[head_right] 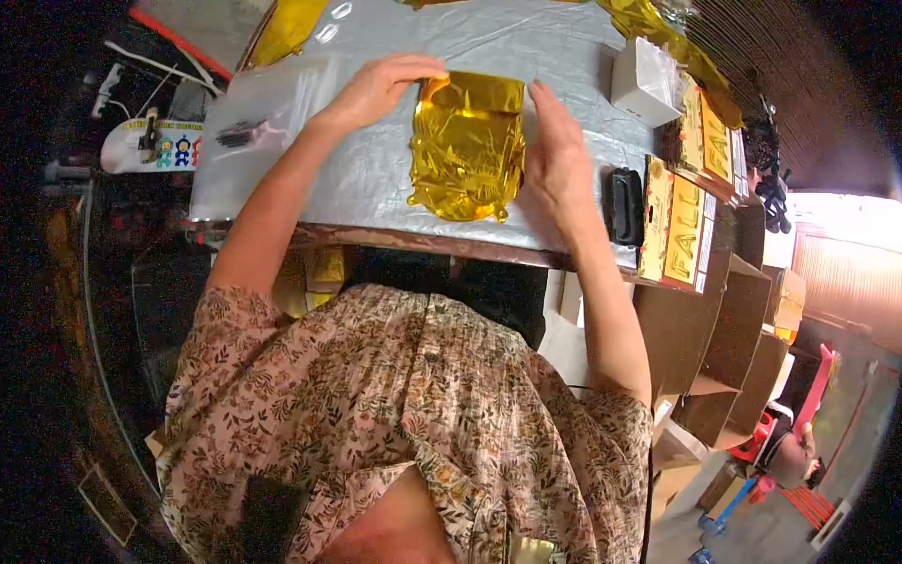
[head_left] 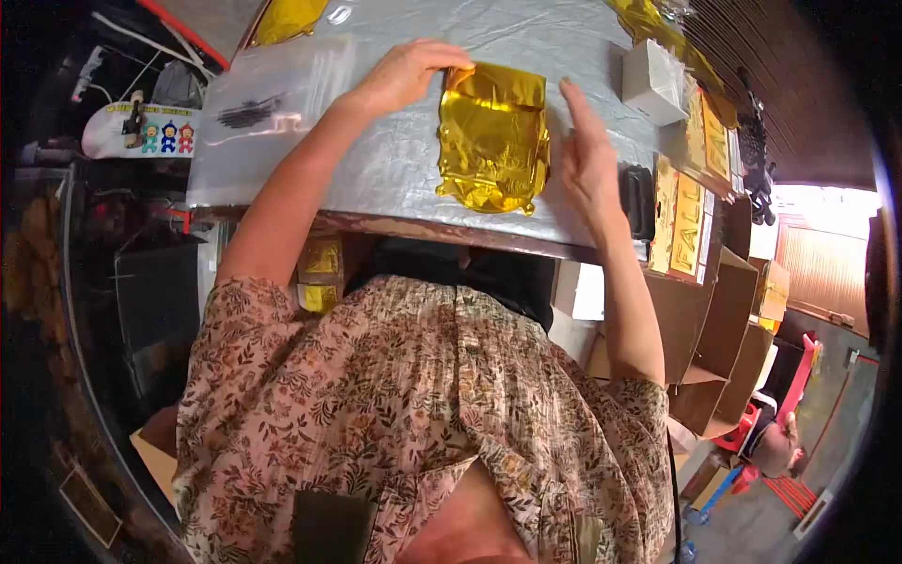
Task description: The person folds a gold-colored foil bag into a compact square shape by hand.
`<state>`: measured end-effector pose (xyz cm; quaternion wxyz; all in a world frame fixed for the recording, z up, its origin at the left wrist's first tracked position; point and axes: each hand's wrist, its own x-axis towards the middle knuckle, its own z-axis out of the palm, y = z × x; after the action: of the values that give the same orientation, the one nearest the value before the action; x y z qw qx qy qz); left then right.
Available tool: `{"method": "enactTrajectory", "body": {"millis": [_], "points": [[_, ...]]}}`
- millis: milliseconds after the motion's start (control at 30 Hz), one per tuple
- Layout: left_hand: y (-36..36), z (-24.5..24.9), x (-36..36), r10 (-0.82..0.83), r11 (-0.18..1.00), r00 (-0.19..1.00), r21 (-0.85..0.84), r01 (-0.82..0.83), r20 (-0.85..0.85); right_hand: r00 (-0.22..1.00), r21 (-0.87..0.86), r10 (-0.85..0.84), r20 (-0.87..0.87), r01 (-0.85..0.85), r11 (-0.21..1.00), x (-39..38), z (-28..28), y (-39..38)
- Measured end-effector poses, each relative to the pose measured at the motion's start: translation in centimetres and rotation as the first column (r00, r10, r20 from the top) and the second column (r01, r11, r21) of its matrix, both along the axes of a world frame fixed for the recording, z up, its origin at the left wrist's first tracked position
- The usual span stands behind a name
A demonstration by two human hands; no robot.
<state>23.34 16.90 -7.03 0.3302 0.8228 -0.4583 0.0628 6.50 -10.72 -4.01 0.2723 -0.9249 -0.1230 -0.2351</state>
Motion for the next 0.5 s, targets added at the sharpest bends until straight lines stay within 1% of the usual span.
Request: {"method": "enactTrajectory", "body": {"millis": [33, 67, 133, 167, 233, 333, 433, 500], "points": [[0.0, 0.1, -0.2, 0.034, 0.999, 0.999, 0.037, -0.033, -0.030, 0.996, -0.028, 0.020, -0.088, -0.022, 0.999, 0.3, 0.3, 0.8], [-0.2, -0.2, 0.2, 0.029, 0.999, 0.999, 0.039, -0.028, -0.031, 0.996, -0.027, 0.015, -0.089, -0.018, 0.999, 0.7, 0.0, 1.9], [-0.1, -0.9, 0.1, -0.005, 1.000, 1.000, -0.015, 0.005, -0.022, 0.992, -0.229, -0.051, -0.117, 0.023, 0.973, 0.9, -1.5, 4.3], [0.0, -1.1, 0.2, 0.001, 1.000, 1.000, -0.014, -0.001, -0.029, 0.991, -0.232, -0.049, -0.127, 0.018, 0.973, 1.1, -2.3, 4.9], [0.0, -1.4, 0.1, 0.004, 0.999, 1.000, -0.034, -0.003, 0.013, 0.990, -0.253, -0.060, -0.126, 0.026, 0.967, 1.0, -3.3, 5.3], [0.0, -1.5, -0.1, -0.004, 0.999, 1.000, -0.034, 0.004, -0.008, 0.991, -0.273, -0.082, -0.104, 0.051, 0.961, 1.1, -4.0, 5.4], [-0.1, -1.5, -0.1, -0.003, 0.999, 1.000, -0.042, 0.002, -0.011, 0.993, -0.205, -0.065, -0.099, 0.043, 0.978, 1.2, -3.8, 5.3], [-0.3, -1.1, -0.1, 0.001, 1.000, 1.000, -0.031, -0.001, -0.030, 0.995, -0.192, -0.051, -0.088, 0.033, 0.981, 1.4, -3.9, 5.1]]}}
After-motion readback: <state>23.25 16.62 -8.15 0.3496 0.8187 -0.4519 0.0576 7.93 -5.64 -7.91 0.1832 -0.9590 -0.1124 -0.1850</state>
